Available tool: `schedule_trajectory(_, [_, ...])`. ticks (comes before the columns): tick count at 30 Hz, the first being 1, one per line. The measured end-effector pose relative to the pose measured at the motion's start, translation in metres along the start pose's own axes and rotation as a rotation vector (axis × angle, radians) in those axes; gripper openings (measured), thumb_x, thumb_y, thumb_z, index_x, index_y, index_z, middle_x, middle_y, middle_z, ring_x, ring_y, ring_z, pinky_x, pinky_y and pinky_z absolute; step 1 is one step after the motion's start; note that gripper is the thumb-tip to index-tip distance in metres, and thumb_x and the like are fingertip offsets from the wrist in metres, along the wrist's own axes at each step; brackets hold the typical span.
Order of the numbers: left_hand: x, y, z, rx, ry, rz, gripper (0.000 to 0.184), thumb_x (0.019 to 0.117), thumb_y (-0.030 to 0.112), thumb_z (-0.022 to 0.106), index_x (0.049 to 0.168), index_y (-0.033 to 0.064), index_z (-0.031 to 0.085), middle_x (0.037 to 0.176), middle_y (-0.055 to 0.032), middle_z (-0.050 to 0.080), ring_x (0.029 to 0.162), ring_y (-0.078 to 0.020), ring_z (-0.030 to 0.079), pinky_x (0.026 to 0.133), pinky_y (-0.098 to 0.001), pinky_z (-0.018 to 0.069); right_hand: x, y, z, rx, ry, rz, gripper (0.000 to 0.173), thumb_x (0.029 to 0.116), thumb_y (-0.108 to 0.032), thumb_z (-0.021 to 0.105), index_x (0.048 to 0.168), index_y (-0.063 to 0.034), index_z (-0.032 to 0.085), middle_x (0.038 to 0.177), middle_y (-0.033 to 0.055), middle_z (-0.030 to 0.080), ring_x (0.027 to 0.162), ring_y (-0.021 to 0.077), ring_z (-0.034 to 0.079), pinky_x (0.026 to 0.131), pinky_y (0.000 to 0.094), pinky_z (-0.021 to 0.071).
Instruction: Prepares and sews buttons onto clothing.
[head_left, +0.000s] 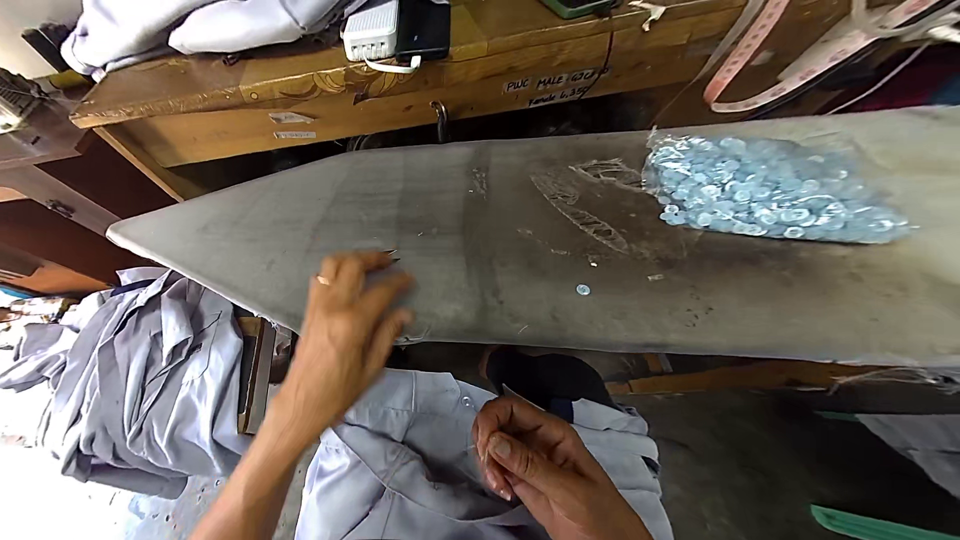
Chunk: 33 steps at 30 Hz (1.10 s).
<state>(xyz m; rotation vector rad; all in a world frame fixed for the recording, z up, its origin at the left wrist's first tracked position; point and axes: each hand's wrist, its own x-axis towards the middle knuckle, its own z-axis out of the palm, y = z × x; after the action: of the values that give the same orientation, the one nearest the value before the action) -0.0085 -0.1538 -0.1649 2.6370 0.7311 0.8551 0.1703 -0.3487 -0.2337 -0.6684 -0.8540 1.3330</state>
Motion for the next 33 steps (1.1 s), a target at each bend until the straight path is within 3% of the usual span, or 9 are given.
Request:
schedule_trajectory(2, [-0.032,0.029,0.006,-0.400,-0.050,-0.033,0.025,0.0970,0.027,0.071,0.115,0.0106,0.077,0.123,-0.0063,0.069,0.120,-0.0166,0.062,0.102,-0.0354,0.0526,-0.002,0.001,0.002,0.130,-0.016,0.053,0.015,0.1033,-0.017,0.060,0.108,-0.0062,0.069,0.089,0.0019,0.067,0.073,0.0053,0.064,0.067,0.0206,0.0552])
schedule_trajectory(8, [-0.091,0.062,0.035,-0.894,-0.025,-0.112,0.031,0.0887,0.018,0.081,0.117,0.0060,0.075,0.125,-0.0092,0.067,0.120,-0.0168,0.061,0.102,-0.0301,0.0532,-0.002,0.007,0.014,0.155,-0.046,0.110,0.012,0.1029,-0.015,0.060,0.106,-0.0086,0.070,0.088,-0.0010,0.068,0.074,0.0028,0.064,0.068,0.0187,0.0546])
schedule_trajectory(13, [-0.108,0.066,0.044,-1.155,0.101,-0.291,0.014,0.0963,0.019,0.072,0.100,0.0071,0.078,0.116,-0.0059,0.069,0.110,-0.0110,0.063,0.094,-0.0235,0.0543,-0.004,0.012,0.021,-0.276,-0.051,-0.012,0.017,0.1062,-0.015,0.055,0.106,-0.0041,0.068,0.086,-0.0006,0.068,0.074,0.0019,0.064,0.067,0.0187,0.0555])
schedule_trajectory(15, [-0.115,0.061,0.044,-1.327,0.089,-0.338,0.015,0.0986,0.019,0.069,0.102,0.0074,0.077,0.119,-0.0061,0.069,0.111,-0.0120,0.064,0.095,-0.0258,0.0541,-0.005,0.010,0.018,-0.452,-0.043,-0.084,0.021,0.1085,-0.015,0.049,0.116,-0.0041,0.065,0.090,0.0015,0.067,0.075,0.0043,0.064,0.066,0.0202,0.0562])
schedule_trajectory(18, [-0.122,0.055,0.045,-1.549,0.049,-0.348,0.013,0.1010,0.016,0.065,0.107,0.0088,0.073,0.113,-0.0091,0.071,0.100,-0.0159,0.069,0.086,-0.0308,0.0593,-0.005,0.001,0.014,-0.547,-0.010,-0.101,0.038,0.1071,-0.012,0.050,0.144,-0.0079,0.047,0.088,0.0018,0.067,0.069,0.0073,0.064,0.059,0.0207,0.0558])
schedule_trajectory(19, [-0.122,0.055,0.045,-1.594,0.030,-0.348,0.012,0.1013,0.014,0.064,0.108,0.0083,0.072,0.108,-0.0091,0.071,0.092,-0.0150,0.070,0.080,-0.0295,0.0604,-0.006,-0.001,0.014,-0.531,-0.002,-0.073,0.039,0.1057,-0.010,0.053,0.144,-0.0082,0.045,0.087,0.0016,0.068,0.068,0.0077,0.065,0.058,0.0206,0.0563])
schedule_trajectory(21, [-0.123,0.059,0.044,-1.627,-0.003,-0.367,0.014,0.0999,0.010,0.065,0.113,0.0077,0.071,0.098,-0.0069,0.072,0.081,-0.0112,0.070,0.071,-0.0256,0.0600,-0.006,-0.003,0.011,-0.472,0.000,-0.020,0.024,0.1029,-0.009,0.058,0.126,-0.0074,0.056,0.086,0.0018,0.071,0.067,0.0075,0.068,0.057,0.0204,0.0576])
schedule_trajectory(24, [-0.122,0.064,0.043,-1.651,-0.071,-0.426,0.038,0.0950,0.006,0.071,0.132,0.0098,0.061,0.093,-0.0052,0.073,0.076,-0.0091,0.070,0.067,-0.0230,0.0590,-0.004,0.004,0.004,-0.382,-0.057,-0.024,0.011,0.0995,-0.013,0.066,0.104,-0.0053,0.073,0.090,0.0029,0.073,0.070,0.0057,0.068,0.061,0.0195,0.0581])
schedule_trajectory(33, [-0.121,0.068,0.042,-1.639,-0.166,-0.594,0.044,0.0889,0.002,0.077,0.125,0.0127,0.054,0.084,-0.0036,0.075,0.066,-0.0088,0.071,0.058,-0.0206,0.0582,-0.004,0.004,0.007,-0.229,-0.069,0.081,0.010,0.0921,-0.007,0.074,0.101,-0.0061,0.078,0.080,-0.0003,0.074,0.065,-0.0002,0.066,0.058,0.0144,0.0548])
